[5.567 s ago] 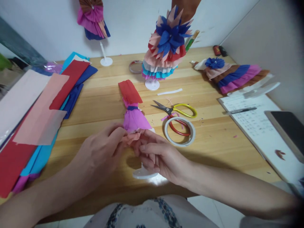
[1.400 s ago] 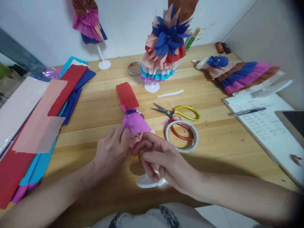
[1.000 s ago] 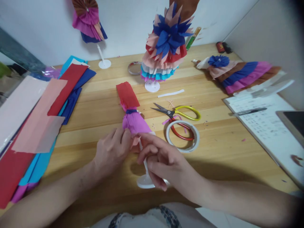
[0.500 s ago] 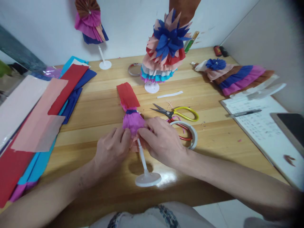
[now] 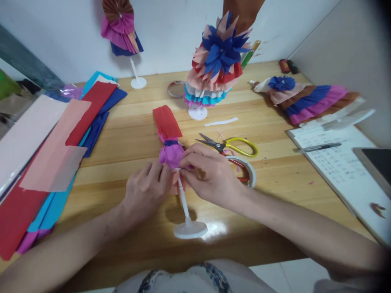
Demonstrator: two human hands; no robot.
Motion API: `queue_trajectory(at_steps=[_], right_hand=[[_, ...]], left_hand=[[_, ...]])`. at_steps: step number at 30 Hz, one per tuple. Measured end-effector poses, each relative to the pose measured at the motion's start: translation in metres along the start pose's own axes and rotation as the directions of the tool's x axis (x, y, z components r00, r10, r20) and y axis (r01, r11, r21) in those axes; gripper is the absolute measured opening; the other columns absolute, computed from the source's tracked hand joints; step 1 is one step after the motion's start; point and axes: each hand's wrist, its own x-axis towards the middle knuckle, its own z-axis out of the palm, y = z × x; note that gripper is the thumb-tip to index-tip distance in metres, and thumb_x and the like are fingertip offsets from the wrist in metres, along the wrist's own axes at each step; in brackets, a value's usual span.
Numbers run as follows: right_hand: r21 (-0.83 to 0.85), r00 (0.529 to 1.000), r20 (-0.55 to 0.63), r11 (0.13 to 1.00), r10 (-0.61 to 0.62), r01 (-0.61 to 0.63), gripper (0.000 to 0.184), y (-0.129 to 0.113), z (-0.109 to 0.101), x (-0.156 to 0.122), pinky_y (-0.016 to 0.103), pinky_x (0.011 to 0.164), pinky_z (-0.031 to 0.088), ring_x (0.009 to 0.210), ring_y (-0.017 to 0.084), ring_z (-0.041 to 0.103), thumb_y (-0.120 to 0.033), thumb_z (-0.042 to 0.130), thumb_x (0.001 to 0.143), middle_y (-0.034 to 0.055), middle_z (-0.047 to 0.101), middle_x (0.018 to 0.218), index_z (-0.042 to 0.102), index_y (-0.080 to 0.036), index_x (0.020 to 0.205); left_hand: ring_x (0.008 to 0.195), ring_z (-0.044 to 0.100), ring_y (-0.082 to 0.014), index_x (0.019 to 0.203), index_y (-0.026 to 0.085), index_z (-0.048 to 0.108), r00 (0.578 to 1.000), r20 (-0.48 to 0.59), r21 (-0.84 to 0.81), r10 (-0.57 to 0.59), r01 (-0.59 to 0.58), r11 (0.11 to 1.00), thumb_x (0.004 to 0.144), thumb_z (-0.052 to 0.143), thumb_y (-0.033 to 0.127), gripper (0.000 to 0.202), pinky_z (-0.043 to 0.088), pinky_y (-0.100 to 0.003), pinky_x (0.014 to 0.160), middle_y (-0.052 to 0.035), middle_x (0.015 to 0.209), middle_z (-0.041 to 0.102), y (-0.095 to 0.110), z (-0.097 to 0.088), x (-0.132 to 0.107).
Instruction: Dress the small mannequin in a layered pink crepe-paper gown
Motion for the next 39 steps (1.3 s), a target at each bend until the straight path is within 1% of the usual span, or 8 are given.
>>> queue_trajectory(at_steps=[6, 12, 19, 23, 27, 32, 36, 39], right_hand=[[0.02, 0.998, 0.039, 0.999, 0.048, -0.049, 0.015, 0.0021, -0.0003, -0.0009, 0.025, 0.06, 0.043, 0.07, 0.013, 0.055, -0.004, 0.051, 0.077, 0.0041, 0.059, 0.078, 0.058, -0.017, 0.073], [0.041, 0.997, 0.018, 0.996, 0.074, -0.074, 0.014, 0.0048, 0.0018, -0.0017, 0.025, 0.059, 0.042, 0.066, 0.013, 0.053, -0.003, 0.053, 0.074, 0.0016, 0.056, 0.073, 0.058, -0.017, 0.071], [-0.004, 0.994, 0.088, 0.998, -0.069, 0.069, 0.036, 0.0003, -0.0001, -0.0007, 0.034, 0.081, 0.05, 0.096, 0.021, 0.058, -0.006, 0.056, 0.07, 0.0107, 0.062, 0.102, 0.061, -0.014, 0.105], [-0.059, 0.972, 0.062, 0.972, -0.225, 0.229, 0.012, 0.0005, 0.0007, -0.0008, 0.032, 0.075, 0.049, 0.086, 0.019, 0.057, -0.008, 0.056, 0.078, 0.0096, 0.064, 0.094, 0.064, -0.015, 0.083], [-0.153, 0.932, 0.072, 0.919, -0.356, 0.363, 0.016, 0.0023, 0.0007, -0.0042, 0.031, 0.066, 0.045, 0.077, 0.017, 0.053, -0.012, 0.053, 0.085, 0.0067, 0.067, 0.093, 0.063, -0.018, 0.074], [-0.084, 0.926, 0.125, 0.926, -0.357, 0.369, 0.017, 0.0024, -0.0027, -0.0074, 0.033, 0.068, 0.046, 0.077, 0.017, 0.054, -0.011, 0.052, 0.082, 0.007, 0.066, 0.093, 0.062, -0.019, 0.072], [-0.026, 0.941, 0.043, 0.941, -0.335, 0.336, 0.016, 0.0035, -0.0067, -0.0069, 0.034, 0.069, 0.048, 0.078, 0.018, 0.055, -0.008, 0.05, 0.075, 0.009, 0.064, 0.092, 0.063, -0.017, 0.08], [-0.104, 0.959, 0.037, 0.953, -0.281, 0.283, 0.02, 0.0064, -0.0037, -0.007, 0.034, 0.068, 0.048, 0.08, 0.019, 0.056, -0.006, 0.049, 0.075, 0.0079, 0.063, 0.088, 0.063, -0.018, 0.083]], left_hand=[[0.064, 0.063, -0.0181, 0.096, 0.015, 0.057, 0.999, 0.032, -0.089, -0.041, 0.043, 0.995, 0.088, 0.047, 0.012, 0.013, 0.04, -0.027, 0.047, -0.0038, 0.076, 0.066, 0.0006, -0.0004, -0.0039], [0.072, 0.065, -0.0181, 0.106, 0.017, 0.054, 0.993, 0.093, -0.2, -0.077, 0.094, 0.975, 0.083, 0.052, 0.012, 0.024, 0.043, -0.025, 0.05, -0.004, 0.087, 0.069, -0.0053, 0.002, -0.0085], [0.062, 0.06, -0.016, 0.08, 0.019, 0.055, 0.996, 0.063, -0.188, -0.064, 0.074, 0.979, 0.086, 0.052, 0.017, 0.007, 0.039, -0.025, 0.049, -0.0018, 0.072, 0.064, -0.0058, 0.0025, -0.0062], [0.059, 0.058, -0.0162, 0.074, 0.02, 0.053, 0.996, 0.064, -0.171, -0.069, 0.079, 0.982, 0.084, 0.054, 0.017, 0.01, 0.036, -0.026, 0.047, -0.0009, 0.068, 0.061, -0.0044, 0.0028, -0.0075], [0.061, 0.058, -0.0166, 0.076, 0.02, 0.054, 0.992, 0.09, -0.182, -0.088, 0.103, 0.978, 0.081, 0.058, 0.016, 0.008, 0.034, -0.026, 0.046, -0.0008, 0.07, 0.061, -0.0047, 0.0043, -0.0099], [0.06, 0.057, -0.0161, 0.073, 0.02, 0.052, 0.991, 0.092, -0.193, -0.096, 0.113, 0.975, 0.08, 0.054, 0.01, 0.012, 0.033, -0.026, 0.045, -0.0004, 0.069, 0.059, -0.0045, 0.0065, -0.009], [0.06, 0.057, -0.0165, 0.07, 0.02, 0.051, 0.99, 0.096, -0.16, -0.102, 0.116, 0.98, 0.079, 0.055, 0.013, 0.013, 0.033, -0.027, 0.046, -0.0009, 0.068, 0.059, -0.0038, 0.0073, -0.0085], [0.059, 0.055, -0.016, 0.067, 0.021, 0.049, 0.992, 0.077, -0.13, -0.098, 0.108, 0.986, 0.081, 0.053, 0.014, 0.016, 0.031, -0.027, 0.047, -0.0006, 0.066, 0.057, -0.003, 0.0064, -0.0082]])
